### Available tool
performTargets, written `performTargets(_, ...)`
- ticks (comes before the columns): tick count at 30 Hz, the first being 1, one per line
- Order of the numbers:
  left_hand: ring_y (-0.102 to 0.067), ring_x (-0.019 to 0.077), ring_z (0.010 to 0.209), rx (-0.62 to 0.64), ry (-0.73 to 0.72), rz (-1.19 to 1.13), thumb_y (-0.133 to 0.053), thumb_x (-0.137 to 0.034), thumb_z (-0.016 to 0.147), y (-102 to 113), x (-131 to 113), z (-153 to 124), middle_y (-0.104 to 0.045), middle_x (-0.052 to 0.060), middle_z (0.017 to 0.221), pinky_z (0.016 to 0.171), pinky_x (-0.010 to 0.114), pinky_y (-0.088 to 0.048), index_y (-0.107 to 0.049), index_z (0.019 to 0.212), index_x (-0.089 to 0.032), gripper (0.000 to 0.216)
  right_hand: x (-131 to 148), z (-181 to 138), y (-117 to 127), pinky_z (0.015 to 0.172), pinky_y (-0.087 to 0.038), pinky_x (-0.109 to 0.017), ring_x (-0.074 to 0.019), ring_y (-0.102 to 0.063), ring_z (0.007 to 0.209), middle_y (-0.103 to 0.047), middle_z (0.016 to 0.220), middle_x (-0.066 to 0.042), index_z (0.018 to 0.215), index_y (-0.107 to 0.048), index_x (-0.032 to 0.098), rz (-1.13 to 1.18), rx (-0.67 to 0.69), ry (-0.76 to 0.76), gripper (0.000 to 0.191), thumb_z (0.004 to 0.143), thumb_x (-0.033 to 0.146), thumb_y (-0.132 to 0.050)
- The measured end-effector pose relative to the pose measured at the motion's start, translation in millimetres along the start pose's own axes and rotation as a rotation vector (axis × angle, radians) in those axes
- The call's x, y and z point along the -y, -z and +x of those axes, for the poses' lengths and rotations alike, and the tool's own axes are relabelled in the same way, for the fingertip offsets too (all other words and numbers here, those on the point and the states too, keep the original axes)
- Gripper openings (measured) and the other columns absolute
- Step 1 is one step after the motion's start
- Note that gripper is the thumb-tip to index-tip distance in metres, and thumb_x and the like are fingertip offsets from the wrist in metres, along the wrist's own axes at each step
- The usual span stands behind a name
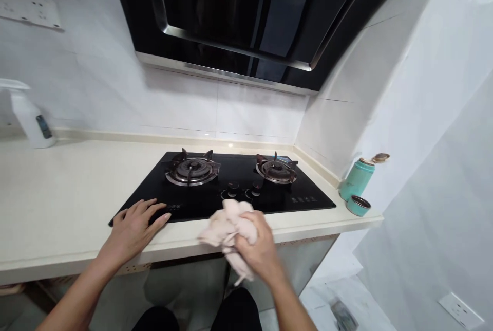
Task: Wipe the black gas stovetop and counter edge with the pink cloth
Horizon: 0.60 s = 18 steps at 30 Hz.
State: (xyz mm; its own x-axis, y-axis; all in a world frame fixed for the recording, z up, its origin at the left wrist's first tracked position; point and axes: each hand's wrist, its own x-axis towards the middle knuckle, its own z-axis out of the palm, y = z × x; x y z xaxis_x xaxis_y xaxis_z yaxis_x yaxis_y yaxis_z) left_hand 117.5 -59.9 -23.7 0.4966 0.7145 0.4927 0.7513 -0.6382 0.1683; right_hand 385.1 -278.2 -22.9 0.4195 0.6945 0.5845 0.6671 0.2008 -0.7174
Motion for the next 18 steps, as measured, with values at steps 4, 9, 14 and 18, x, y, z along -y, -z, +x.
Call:
performTargets(4, -0.044, 0.0405, 0.144, 0.054, 0.029, -0.015, -0.041, -0.059, 0.098, 6.4, -5.3, -2.1, -0.061, 0.015, 0.147, 0.113, 0.062, -0.035, -0.07, 0.13, -0.022, 0.057, -46.1, -2.2, 109.6, 0.1, -0.049, -0.041, -0.0291, -0.06, 0.116, -0.064, 0.123, -0.007, 0.112, -0.066, 0.027, -0.335, -0.165, -0.109, 0.039, 0.077, 0.043, -0.061)
performTargets(9, -0.042, 0.0408, 0.145, 0.061, 0.05, -0.026, -0.043, -0.056, 0.099, 9.2, -9.6, -3.9, -0.06, 0.014, 0.147, 0.114, 0.062, -0.034, -0.07, 0.129, -0.022, 0.053, -133.1, 10.6, 213.5, 0.1, -0.047, -0.049, -0.0358, -0.059, 0.118, -0.064, 0.123, -0.012, 0.113, -0.067, 0.024, -0.703, -0.25, -0.344, 0.054, 0.075, 0.059, -0.055)
performTargets(14, -0.043, 0.0401, 0.144, 0.035, 0.06, -0.048, -0.04, -0.053, 0.102, 9.4, -11.6, -6.6, -0.062, 0.014, 0.145, 0.114, 0.062, -0.034, -0.07, 0.129, -0.022, 0.051, -163.3, 22.9, 195.4, 0.087, -0.048, -0.052, -0.0396, -0.061, 0.111, -0.064, 0.113, -0.014, 0.12, -0.065, 0.024, -0.987, -0.152, -0.338, 0.056, 0.083, 0.06, -0.044)
performTargets(18, -0.043, 0.0368, 0.144, 0.023, 0.08, -0.124, -0.035, -0.054, 0.104, 12.3, -13.0, -8.8, -0.061, 0.013, 0.145, 0.116, 0.062, -0.032, -0.067, 0.132, -0.023, 0.053, -115.6, 19.5, 119.0, 0.081, -0.046, -0.044, -0.0331, -0.06, 0.101, -0.063, 0.106, -0.011, 0.111, -0.066, 0.026, -0.976, -0.022, -0.125, 0.04, 0.088, 0.051, -0.045)
